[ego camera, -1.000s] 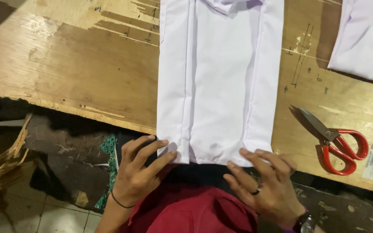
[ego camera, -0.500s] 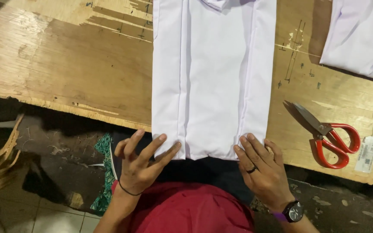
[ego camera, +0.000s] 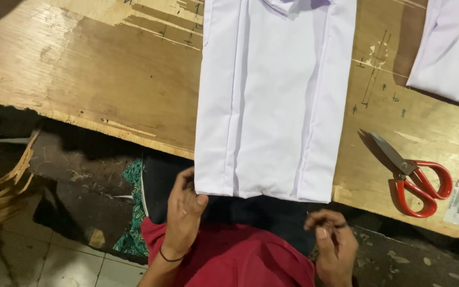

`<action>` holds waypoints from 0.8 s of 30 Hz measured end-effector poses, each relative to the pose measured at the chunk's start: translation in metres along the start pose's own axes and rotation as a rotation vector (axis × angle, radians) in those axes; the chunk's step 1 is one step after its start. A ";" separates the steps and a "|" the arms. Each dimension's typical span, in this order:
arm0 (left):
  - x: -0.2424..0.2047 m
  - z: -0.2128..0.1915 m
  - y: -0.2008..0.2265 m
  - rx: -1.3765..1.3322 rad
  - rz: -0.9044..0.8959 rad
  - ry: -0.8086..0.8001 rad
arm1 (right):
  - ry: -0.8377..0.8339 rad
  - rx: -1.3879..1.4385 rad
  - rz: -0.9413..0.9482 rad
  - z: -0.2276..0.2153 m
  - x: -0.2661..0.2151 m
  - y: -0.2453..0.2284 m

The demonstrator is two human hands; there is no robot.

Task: Trimming the bottom hem of white shirts and folding them on a wooden table.

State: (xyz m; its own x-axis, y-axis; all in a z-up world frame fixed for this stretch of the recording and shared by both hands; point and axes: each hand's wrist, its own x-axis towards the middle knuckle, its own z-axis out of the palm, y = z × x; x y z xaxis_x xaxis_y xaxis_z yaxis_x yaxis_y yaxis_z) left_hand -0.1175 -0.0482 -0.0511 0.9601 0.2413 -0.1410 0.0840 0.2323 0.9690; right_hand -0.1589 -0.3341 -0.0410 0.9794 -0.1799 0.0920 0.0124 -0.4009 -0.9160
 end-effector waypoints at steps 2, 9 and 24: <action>0.002 0.007 0.002 -0.277 -0.269 -0.062 | -0.081 0.249 0.600 0.011 0.013 -0.016; -0.003 0.010 0.005 -0.057 -0.384 0.102 | 0.023 0.973 0.682 0.023 0.006 0.003; -0.010 -0.011 0.009 0.072 -0.209 0.021 | 0.209 0.723 0.500 0.019 0.016 -0.019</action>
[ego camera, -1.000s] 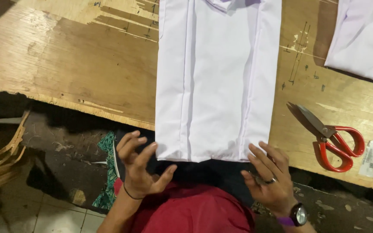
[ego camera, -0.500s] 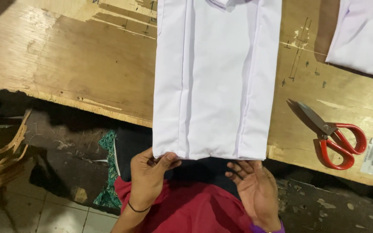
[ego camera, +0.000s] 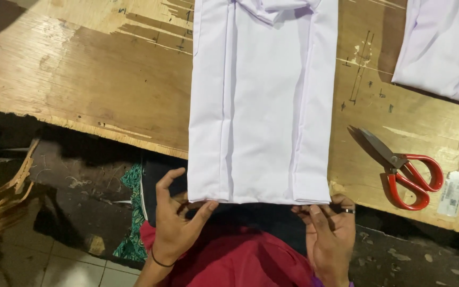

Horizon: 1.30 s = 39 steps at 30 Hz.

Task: Trimming the bottom hem of white shirts and folding them on a wooden table.

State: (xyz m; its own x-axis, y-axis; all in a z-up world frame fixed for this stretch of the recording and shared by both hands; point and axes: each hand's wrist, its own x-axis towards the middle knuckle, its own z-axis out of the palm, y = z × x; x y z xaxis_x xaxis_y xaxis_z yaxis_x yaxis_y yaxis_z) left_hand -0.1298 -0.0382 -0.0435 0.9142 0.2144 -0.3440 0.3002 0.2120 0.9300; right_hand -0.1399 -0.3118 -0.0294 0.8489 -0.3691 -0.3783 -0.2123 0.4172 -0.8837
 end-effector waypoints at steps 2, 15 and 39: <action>0.002 -0.019 -0.012 0.659 0.535 -0.145 | 0.029 -0.246 -0.035 0.006 -0.003 -0.010; 0.053 -0.023 0.066 0.869 1.084 -0.308 | -0.298 -1.205 -0.940 -0.013 0.049 -0.056; 0.073 0.039 0.100 0.806 0.377 0.160 | -0.166 -1.028 -0.511 0.053 0.093 -0.068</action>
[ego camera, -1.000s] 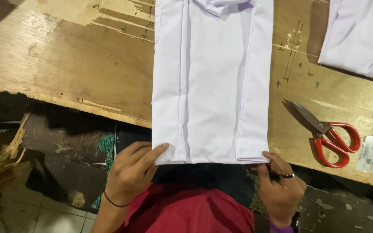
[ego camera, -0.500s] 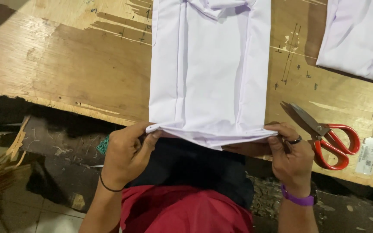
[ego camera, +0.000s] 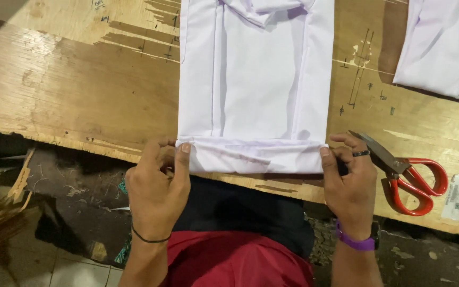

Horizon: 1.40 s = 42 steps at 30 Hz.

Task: Trimming the bottom hem of white shirts and folding them on a wooden table.

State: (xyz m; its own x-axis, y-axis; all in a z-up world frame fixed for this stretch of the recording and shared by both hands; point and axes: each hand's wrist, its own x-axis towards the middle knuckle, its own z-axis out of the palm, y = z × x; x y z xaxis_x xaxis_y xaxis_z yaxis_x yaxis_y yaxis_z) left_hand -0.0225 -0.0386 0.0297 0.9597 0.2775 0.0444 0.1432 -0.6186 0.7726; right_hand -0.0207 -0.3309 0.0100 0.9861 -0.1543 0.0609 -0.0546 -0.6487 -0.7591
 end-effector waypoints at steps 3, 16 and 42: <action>-0.002 0.004 -0.007 0.166 0.052 0.050 | 0.000 -0.059 0.072 0.004 0.004 -0.004; 0.012 0.022 -0.005 0.461 0.226 0.219 | 0.245 -0.320 -0.396 0.027 -0.011 -0.006; -0.003 0.032 -0.001 0.733 0.522 -0.097 | -0.307 -0.718 -0.566 0.065 -0.009 -0.038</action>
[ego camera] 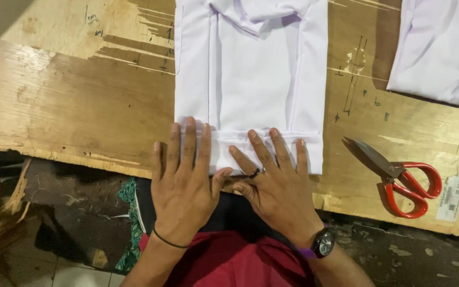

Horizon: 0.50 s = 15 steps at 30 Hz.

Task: Trimming the bottom hem of white shirts and folding them on a wooden table.

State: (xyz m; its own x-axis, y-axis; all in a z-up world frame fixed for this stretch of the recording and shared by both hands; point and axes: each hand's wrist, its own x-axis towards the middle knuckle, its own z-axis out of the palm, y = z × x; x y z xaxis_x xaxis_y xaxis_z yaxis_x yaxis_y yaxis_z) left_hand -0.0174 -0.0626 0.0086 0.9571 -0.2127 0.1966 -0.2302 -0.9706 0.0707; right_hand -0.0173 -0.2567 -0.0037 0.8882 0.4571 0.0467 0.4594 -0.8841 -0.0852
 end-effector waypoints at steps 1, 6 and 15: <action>-0.002 -0.001 0.000 0.027 -0.058 -0.009 | 0.000 0.001 0.002 0.000 -0.001 -0.001; -0.006 -0.003 0.002 0.029 -0.161 -0.002 | 0.010 0.000 -0.028 -0.005 -0.003 0.008; -0.039 0.011 0.001 -0.181 0.088 0.037 | 0.173 0.310 0.003 -0.014 -0.036 0.041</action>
State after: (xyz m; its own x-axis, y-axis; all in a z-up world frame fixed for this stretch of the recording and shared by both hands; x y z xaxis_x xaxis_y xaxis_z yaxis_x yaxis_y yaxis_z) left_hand -0.0528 -0.0562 -0.0102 0.9254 -0.2885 0.2458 -0.3441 -0.9114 0.2256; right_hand -0.0310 -0.3105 0.0046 0.8880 0.4084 0.2113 0.4596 -0.8019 -0.3819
